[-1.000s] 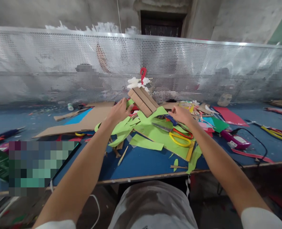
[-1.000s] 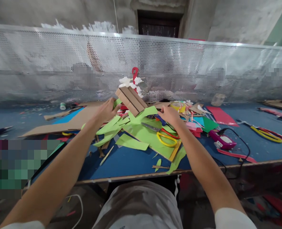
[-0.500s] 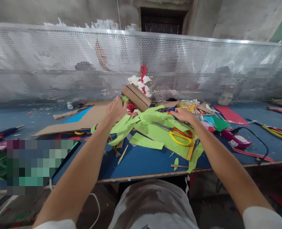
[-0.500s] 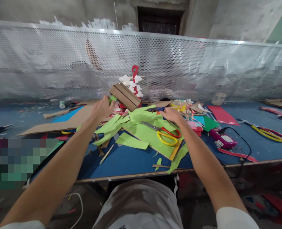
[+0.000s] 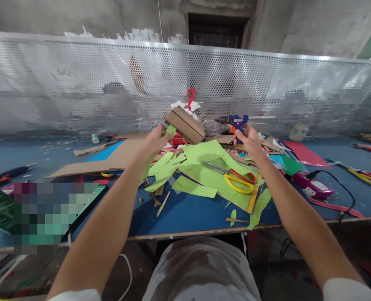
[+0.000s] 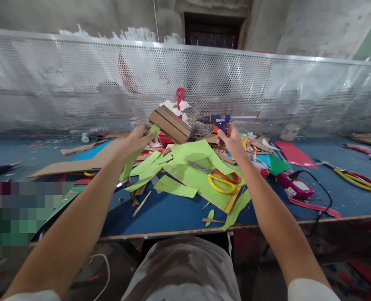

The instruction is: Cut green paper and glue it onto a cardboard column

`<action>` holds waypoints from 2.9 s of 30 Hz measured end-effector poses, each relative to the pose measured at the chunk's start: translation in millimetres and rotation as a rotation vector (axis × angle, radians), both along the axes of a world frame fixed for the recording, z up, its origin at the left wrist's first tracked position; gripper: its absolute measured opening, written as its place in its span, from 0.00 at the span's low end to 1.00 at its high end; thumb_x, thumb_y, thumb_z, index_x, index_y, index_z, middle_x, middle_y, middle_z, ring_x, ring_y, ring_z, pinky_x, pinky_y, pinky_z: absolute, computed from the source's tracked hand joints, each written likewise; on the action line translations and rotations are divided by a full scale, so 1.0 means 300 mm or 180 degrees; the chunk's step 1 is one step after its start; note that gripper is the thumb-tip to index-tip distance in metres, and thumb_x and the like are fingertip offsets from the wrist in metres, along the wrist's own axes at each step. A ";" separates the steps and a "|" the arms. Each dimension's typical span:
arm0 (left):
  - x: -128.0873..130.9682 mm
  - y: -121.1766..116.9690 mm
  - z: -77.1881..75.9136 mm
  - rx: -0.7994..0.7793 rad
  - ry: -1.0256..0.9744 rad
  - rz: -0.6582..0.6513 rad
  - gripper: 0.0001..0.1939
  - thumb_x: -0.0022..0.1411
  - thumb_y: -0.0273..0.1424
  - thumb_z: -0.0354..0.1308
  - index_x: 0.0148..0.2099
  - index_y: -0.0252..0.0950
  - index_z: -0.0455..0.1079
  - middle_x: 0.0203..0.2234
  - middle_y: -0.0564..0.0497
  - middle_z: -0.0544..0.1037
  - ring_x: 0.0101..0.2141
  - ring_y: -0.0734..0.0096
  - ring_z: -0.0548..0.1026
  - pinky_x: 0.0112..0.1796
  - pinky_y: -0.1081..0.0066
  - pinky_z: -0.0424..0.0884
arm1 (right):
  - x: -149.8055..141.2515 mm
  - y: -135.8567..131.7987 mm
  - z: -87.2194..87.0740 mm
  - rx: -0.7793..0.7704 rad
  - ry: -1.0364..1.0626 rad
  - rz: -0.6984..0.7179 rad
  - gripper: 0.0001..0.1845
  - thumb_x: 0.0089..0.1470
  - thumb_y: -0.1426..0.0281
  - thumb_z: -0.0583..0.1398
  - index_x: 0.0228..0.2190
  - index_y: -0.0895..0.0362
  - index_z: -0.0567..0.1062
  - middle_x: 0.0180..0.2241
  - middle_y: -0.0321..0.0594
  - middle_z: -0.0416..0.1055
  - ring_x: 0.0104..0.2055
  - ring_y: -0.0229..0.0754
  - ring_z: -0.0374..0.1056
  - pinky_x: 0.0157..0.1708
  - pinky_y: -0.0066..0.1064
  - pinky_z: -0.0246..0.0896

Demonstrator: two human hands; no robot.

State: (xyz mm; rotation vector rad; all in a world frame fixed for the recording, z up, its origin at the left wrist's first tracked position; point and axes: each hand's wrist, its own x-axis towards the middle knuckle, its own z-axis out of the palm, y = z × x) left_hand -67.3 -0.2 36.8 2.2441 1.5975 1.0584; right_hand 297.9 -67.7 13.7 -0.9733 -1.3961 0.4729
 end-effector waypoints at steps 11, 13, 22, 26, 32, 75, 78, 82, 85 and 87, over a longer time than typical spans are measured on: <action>0.090 -0.068 0.011 0.0465 0.0888 0.0252 0.23 0.70 0.47 0.52 0.59 0.42 0.75 0.51 0.42 0.83 0.49 0.47 0.80 0.46 0.60 0.72 | -0.115 -0.087 0.011 0.0593 -0.1132 -0.0220 0.32 0.64 0.39 0.55 0.36 0.54 0.77 0.21 0.35 0.65 0.24 0.41 0.62 0.27 0.35 0.59; 0.118 -0.098 0.013 0.0512 0.1028 0.0224 0.23 0.71 0.46 0.51 0.59 0.42 0.75 0.50 0.42 0.84 0.49 0.46 0.80 0.45 0.59 0.72 | -0.138 -0.096 0.003 0.0735 -0.1391 -0.0530 0.32 0.65 0.39 0.54 0.36 0.54 0.77 0.24 0.39 0.70 0.28 0.45 0.67 0.31 0.37 0.64; 0.198 -0.173 0.006 0.0621 0.1217 0.0170 0.22 0.73 0.47 0.50 0.55 0.39 0.75 0.43 0.38 0.84 0.46 0.44 0.81 0.44 0.58 0.71 | -0.200 -0.122 0.004 0.1541 -0.2396 -0.1311 0.24 0.70 0.47 0.51 0.37 0.53 0.72 0.38 0.46 0.74 0.38 0.49 0.72 0.35 0.37 0.65; 0.209 -0.174 -0.002 0.0641 0.1196 0.0164 0.22 0.73 0.48 0.49 0.53 0.39 0.76 0.42 0.38 0.84 0.45 0.45 0.81 0.45 0.56 0.71 | -0.198 -0.130 0.010 0.1601 -0.2679 -0.1530 0.22 0.71 0.50 0.51 0.39 0.54 0.72 0.39 0.46 0.74 0.38 0.48 0.72 0.34 0.35 0.64; 0.206 -0.172 -0.002 0.0623 0.1138 0.0136 0.21 0.73 0.47 0.50 0.53 0.38 0.76 0.42 0.39 0.84 0.45 0.46 0.81 0.45 0.56 0.71 | -0.186 -0.129 0.010 0.1519 -0.2893 -0.1759 0.22 0.72 0.51 0.51 0.38 0.55 0.71 0.38 0.46 0.73 0.37 0.47 0.72 0.32 0.34 0.61; 0.208 -0.180 -0.003 0.0540 0.1140 0.0094 0.20 0.73 0.47 0.51 0.52 0.40 0.76 0.41 0.39 0.84 0.45 0.45 0.81 0.45 0.55 0.71 | -0.227 -0.137 0.002 0.1328 -0.2815 -0.1399 0.19 0.71 0.53 0.54 0.44 0.55 0.75 0.45 0.48 0.74 0.40 0.47 0.72 0.30 0.34 0.58; 0.209 -0.182 -0.002 0.0526 0.1124 0.0078 0.21 0.73 0.47 0.51 0.52 0.38 0.76 0.41 0.37 0.84 0.44 0.43 0.81 0.44 0.54 0.71 | -0.217 -0.141 0.009 0.1309 -0.2682 -0.1495 0.19 0.70 0.53 0.55 0.42 0.54 0.74 0.43 0.46 0.74 0.38 0.46 0.71 0.30 0.35 0.58; 0.213 -0.183 -0.003 0.0500 0.1133 0.0091 0.21 0.73 0.47 0.50 0.53 0.39 0.76 0.42 0.38 0.84 0.45 0.44 0.81 0.45 0.54 0.71 | -0.214 -0.133 0.009 0.1186 -0.2601 -0.1631 0.20 0.70 0.51 0.55 0.41 0.54 0.73 0.41 0.46 0.73 0.36 0.46 0.71 0.29 0.35 0.57; 0.214 -0.181 -0.006 0.0480 0.1150 0.0090 0.21 0.73 0.47 0.50 0.55 0.41 0.76 0.43 0.39 0.84 0.46 0.46 0.81 0.46 0.55 0.72 | -0.221 -0.123 0.002 0.1154 -0.2702 -0.1608 0.22 0.70 0.49 0.54 0.41 0.55 0.74 0.42 0.47 0.73 0.36 0.46 0.71 0.29 0.35 0.57; 0.214 -0.178 -0.008 0.0482 0.1150 0.0070 0.21 0.73 0.47 0.50 0.56 0.41 0.75 0.43 0.39 0.84 0.46 0.46 0.81 0.46 0.55 0.72 | -0.229 -0.116 -0.005 0.1160 -0.2841 -0.1561 0.24 0.70 0.49 0.53 0.41 0.55 0.75 0.43 0.48 0.73 0.36 0.46 0.71 0.29 0.35 0.59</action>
